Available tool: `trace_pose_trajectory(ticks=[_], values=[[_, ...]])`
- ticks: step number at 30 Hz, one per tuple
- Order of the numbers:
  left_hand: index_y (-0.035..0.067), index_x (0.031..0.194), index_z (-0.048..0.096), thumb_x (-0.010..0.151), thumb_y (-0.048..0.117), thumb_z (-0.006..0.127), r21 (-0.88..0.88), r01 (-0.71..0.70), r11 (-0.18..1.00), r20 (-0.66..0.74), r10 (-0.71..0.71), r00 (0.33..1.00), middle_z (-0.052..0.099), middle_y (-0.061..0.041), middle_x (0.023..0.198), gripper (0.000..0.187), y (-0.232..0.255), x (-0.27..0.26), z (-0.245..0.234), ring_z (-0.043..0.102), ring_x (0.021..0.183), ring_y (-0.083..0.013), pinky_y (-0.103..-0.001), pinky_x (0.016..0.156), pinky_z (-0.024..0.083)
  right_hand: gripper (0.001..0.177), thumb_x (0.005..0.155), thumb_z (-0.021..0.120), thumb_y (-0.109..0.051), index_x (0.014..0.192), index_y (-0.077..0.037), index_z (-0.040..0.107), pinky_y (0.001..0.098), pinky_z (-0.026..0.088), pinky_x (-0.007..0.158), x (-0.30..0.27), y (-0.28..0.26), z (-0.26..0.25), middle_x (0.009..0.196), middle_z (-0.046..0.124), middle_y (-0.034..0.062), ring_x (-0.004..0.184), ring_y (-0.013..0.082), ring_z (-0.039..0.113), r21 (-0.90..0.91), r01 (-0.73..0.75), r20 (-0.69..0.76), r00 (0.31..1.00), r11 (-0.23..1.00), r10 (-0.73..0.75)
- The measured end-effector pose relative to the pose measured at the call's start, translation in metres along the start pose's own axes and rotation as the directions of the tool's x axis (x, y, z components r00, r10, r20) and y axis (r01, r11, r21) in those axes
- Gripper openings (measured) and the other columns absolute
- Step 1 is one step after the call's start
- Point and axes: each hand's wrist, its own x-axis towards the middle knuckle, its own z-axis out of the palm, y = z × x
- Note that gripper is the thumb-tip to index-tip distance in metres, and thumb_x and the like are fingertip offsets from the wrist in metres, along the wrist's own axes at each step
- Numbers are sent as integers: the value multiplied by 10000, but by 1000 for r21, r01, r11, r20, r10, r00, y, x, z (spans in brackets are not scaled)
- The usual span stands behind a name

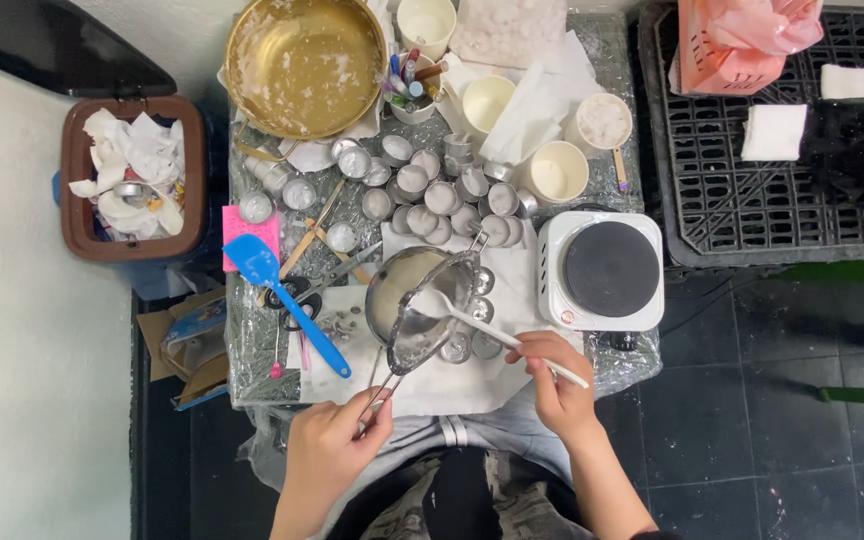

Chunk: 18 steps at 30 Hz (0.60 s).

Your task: Pouring melted wax into tea light containers and refilling the melting pot with wax flakes.

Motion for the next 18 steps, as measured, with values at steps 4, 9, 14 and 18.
trace_pose_trajectory(ticks=[4,9,14,18], values=[[118,941,766,759,145,822,-13,5,1000,22,-5,1000,653,24,558,192,-3,-1,3,598,428,-146,-308,437,448,135,1063,513,-72,1091,-24,636,261,517,656,-10,9,18,1053,720,149,849,180,712,187,42,-1,999,981,-43],[119,940,776,753,152,827,-20,108,994,52,-107,993,688,11,550,197,-10,-3,5,603,403,-164,-312,429,461,163,1094,445,-145,1132,-28,552,287,508,604,-13,17,30,1020,718,177,774,201,698,534,-367,46,912,762,408],[117,940,776,773,144,810,-88,291,953,19,-291,957,698,-15,565,173,-11,-1,-8,634,426,-113,-261,442,463,173,1107,421,-158,1146,-32,534,280,493,593,-7,9,17,1019,721,181,740,195,688,586,-298,-60,911,753,407],[88,979,771,794,102,794,-168,419,892,-53,-432,900,700,-35,576,187,-11,1,-20,622,435,-60,-216,456,449,133,1101,438,-125,1150,-34,522,277,496,594,-15,13,14,1049,705,169,754,192,705,440,-175,-223,929,881,297]])
